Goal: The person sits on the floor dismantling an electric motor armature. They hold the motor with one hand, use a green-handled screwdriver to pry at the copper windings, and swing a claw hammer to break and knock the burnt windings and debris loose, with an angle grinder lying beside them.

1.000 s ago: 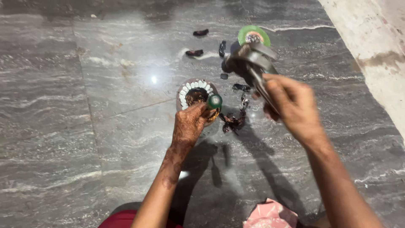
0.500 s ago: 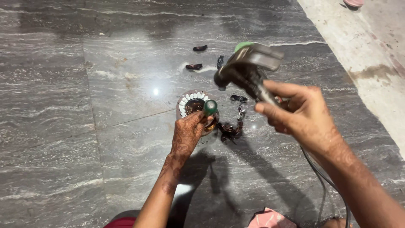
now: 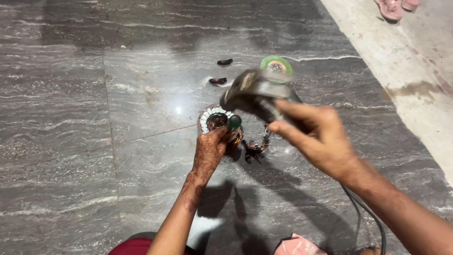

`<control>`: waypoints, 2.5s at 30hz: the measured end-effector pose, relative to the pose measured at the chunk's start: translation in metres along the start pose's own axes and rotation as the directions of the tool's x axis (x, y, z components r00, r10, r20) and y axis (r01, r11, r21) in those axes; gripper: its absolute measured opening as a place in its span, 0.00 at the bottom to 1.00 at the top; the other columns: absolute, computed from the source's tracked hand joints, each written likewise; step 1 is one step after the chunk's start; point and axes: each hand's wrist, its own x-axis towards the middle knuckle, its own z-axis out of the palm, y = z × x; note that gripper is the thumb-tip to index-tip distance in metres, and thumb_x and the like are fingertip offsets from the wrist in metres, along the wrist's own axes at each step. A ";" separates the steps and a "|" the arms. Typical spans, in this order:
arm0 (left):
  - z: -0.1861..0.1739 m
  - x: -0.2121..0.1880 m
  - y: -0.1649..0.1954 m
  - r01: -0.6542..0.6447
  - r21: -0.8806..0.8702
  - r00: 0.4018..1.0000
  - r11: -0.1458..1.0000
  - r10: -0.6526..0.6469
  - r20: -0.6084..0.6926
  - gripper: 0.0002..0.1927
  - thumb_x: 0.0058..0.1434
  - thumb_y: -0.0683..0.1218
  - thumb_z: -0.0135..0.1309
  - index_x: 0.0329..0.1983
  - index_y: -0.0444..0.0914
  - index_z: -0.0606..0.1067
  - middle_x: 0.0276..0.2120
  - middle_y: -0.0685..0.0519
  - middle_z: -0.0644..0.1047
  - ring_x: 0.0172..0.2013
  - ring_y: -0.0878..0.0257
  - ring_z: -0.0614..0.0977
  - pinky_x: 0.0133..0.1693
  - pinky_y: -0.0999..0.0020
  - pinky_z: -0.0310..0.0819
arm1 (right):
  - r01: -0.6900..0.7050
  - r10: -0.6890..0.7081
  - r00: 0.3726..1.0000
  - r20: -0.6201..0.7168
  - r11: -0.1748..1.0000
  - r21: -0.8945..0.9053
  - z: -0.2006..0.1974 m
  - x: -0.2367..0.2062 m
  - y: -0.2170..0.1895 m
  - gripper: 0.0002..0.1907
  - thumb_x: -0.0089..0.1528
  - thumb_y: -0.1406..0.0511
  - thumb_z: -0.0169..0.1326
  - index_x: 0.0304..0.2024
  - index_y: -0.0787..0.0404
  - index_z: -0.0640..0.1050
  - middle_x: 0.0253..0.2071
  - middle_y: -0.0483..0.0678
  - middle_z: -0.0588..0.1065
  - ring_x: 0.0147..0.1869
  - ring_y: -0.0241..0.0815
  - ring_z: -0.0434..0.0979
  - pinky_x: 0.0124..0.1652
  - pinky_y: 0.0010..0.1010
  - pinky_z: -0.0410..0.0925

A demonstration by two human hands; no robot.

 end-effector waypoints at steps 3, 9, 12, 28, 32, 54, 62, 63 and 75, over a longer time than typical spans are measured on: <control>0.001 0.001 0.002 0.051 -0.081 0.998 0.995 -0.049 0.035 0.15 0.61 0.39 0.58 0.51 0.42 0.80 0.44 0.51 0.85 0.42 0.61 0.88 0.45 0.67 0.87 | 0.031 -0.029 0.999 0.024 0.995 -0.096 0.002 -0.002 -0.001 0.25 0.59 0.56 0.60 0.57 0.58 0.78 0.29 0.49 0.82 0.19 0.34 0.72 0.18 0.30 0.66; -0.003 0.001 0.007 -0.001 0.004 1.000 1.000 0.001 -0.027 0.13 0.61 0.39 0.61 0.49 0.42 0.82 0.43 0.50 0.85 0.40 0.59 0.88 0.45 0.65 0.85 | 0.198 -0.189 0.975 -0.115 0.977 0.077 -0.014 -0.017 0.011 0.18 0.62 0.58 0.58 0.50 0.61 0.82 0.30 0.47 0.81 0.22 0.30 0.75 0.17 0.26 0.69; -0.008 0.001 0.007 -0.113 0.029 0.991 0.993 0.115 -0.066 0.16 0.60 0.36 0.59 0.50 0.42 0.81 0.43 0.49 0.84 0.41 0.58 0.87 0.46 0.65 0.84 | 0.159 -0.149 0.982 -0.112 0.983 0.089 -0.016 -0.022 0.015 0.18 0.61 0.59 0.60 0.49 0.61 0.82 0.27 0.47 0.80 0.21 0.31 0.74 0.17 0.26 0.68; 0.008 -0.004 -0.025 -0.189 0.086 0.981 0.978 0.192 -0.026 0.18 0.58 0.34 0.60 0.51 0.40 0.80 0.48 0.48 0.83 0.46 0.57 0.86 0.46 0.67 0.86 | 0.185 -0.188 0.982 -0.037 0.980 -0.069 0.004 -0.031 0.011 0.15 0.63 0.58 0.59 0.44 0.62 0.83 0.25 0.46 0.79 0.24 0.31 0.76 0.23 0.27 0.70; 0.007 -0.002 -0.030 -0.152 0.089 0.986 0.984 0.157 -0.054 0.17 0.61 0.32 0.57 0.50 0.41 0.81 0.49 0.49 0.83 0.46 0.58 0.87 0.45 0.69 0.87 | 0.113 -0.111 0.993 -0.038 0.993 0.041 0.007 -0.029 0.011 0.21 0.61 0.59 0.59 0.52 0.63 0.81 0.23 0.46 0.79 0.24 0.31 0.77 0.24 0.26 0.69; -0.009 -0.008 -0.003 -0.101 -0.090 0.994 0.991 0.098 -0.037 0.21 0.60 0.32 0.53 0.51 0.46 0.81 0.44 0.52 0.85 0.42 0.62 0.88 0.46 0.66 0.86 | 0.103 -0.096 0.993 -0.062 0.987 0.124 0.009 -0.032 0.014 0.24 0.61 0.60 0.60 0.57 0.64 0.79 0.27 0.46 0.78 0.25 0.30 0.75 0.24 0.24 0.69; 0.004 -0.010 -0.012 -0.194 -0.005 0.977 0.981 0.193 -0.094 0.14 0.63 0.39 0.60 0.50 0.47 0.81 0.42 0.53 0.85 0.38 0.64 0.88 0.36 0.71 0.87 | 0.185 -0.183 0.983 0.028 0.978 -0.094 0.007 -0.034 0.013 0.20 0.62 0.57 0.58 0.50 0.63 0.81 0.24 0.46 0.79 0.24 0.32 0.78 0.23 0.28 0.70; 0.004 -0.010 -0.012 -0.153 -0.001 0.984 0.988 0.152 -0.089 0.14 0.63 0.40 0.60 0.50 0.47 0.81 0.42 0.54 0.85 0.38 0.64 0.88 0.35 0.71 0.87 | 0.195 -0.194 0.981 0.021 0.975 -0.104 0.006 -0.034 0.013 0.20 0.62 0.57 0.59 0.50 0.63 0.81 0.24 0.46 0.79 0.25 0.32 0.77 0.24 0.29 0.69; 0.001 -0.010 -0.016 -0.208 0.028 0.969 0.978 0.209 -0.129 0.15 0.61 0.35 0.59 0.50 0.44 0.81 0.44 0.51 0.84 0.41 0.60 0.88 0.41 0.69 0.87 | 0.233 -0.234 0.972 0.007 0.967 -0.105 -0.001 -0.042 0.015 0.16 0.61 0.58 0.60 0.42 0.64 0.82 0.23 0.45 0.78 0.22 0.32 0.76 0.22 0.28 0.69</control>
